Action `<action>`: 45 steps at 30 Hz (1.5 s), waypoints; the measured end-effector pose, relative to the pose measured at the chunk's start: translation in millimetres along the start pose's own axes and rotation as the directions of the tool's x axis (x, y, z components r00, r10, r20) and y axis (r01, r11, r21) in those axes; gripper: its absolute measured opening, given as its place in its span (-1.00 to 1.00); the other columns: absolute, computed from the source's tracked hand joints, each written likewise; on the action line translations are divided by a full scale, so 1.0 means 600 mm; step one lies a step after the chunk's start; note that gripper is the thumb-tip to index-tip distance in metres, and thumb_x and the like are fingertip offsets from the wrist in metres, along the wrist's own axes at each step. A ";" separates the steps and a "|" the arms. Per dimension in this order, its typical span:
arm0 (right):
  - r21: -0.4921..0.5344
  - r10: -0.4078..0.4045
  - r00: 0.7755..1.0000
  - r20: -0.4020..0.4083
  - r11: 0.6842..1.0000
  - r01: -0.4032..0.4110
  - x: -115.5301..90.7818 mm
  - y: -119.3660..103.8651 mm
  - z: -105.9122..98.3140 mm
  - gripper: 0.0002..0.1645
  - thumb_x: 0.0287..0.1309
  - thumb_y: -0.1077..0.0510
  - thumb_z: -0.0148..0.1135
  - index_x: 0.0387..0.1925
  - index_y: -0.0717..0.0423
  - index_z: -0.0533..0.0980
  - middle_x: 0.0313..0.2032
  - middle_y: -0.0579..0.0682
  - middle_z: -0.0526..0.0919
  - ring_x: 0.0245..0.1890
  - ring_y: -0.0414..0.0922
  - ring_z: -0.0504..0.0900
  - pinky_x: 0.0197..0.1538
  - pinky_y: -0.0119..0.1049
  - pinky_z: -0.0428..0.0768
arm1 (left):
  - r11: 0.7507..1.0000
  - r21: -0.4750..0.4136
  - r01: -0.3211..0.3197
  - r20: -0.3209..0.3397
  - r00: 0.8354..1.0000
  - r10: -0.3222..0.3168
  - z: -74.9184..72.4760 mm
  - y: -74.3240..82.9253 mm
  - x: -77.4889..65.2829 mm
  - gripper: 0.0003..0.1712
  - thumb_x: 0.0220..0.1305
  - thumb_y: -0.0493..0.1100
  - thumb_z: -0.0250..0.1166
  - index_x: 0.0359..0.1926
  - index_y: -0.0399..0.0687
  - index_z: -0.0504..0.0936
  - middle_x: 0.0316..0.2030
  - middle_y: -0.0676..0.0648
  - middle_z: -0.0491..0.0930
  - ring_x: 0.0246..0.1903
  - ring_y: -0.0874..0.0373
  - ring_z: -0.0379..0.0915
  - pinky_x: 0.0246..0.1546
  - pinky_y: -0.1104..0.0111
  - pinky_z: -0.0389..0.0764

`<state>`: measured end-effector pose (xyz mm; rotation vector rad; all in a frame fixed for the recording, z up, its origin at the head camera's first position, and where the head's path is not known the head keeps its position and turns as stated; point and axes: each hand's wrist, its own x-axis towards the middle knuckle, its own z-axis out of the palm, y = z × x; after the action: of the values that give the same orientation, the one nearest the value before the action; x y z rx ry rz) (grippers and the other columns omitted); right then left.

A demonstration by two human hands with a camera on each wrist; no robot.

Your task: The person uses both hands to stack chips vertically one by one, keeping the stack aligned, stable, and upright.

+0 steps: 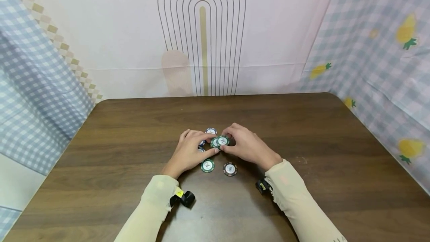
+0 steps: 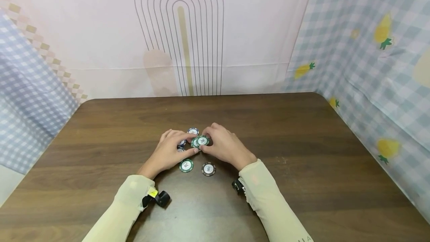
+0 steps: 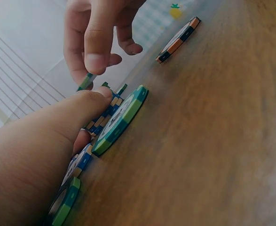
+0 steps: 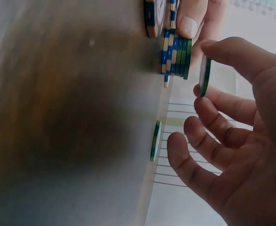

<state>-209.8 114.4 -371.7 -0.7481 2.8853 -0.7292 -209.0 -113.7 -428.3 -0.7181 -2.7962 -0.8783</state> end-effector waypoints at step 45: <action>-0.020 -0.055 0.998 0.033 0.998 0.056 -0.002 -0.012 0.016 -0.51 0.42 0.05 0.38 0.31 0.06 0.59 0.03 -0.02 0.55 -0.12 -0.13 0.57 0.03 -0.11 0.64 | 1.000 0.002 0.004 0.013 1.000 -0.004 -0.001 -0.001 -0.001 -0.42 0.35 0.20 0.45 0.31 0.18 0.67 -0.01 0.10 0.69 0.27 0.01 0.44 0.56 -0.17 -0.07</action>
<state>-204.2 105.3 -377.1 -0.8376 2.8580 -0.6877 -208.6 -114.8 -428.1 -0.7212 -2.8100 -0.8748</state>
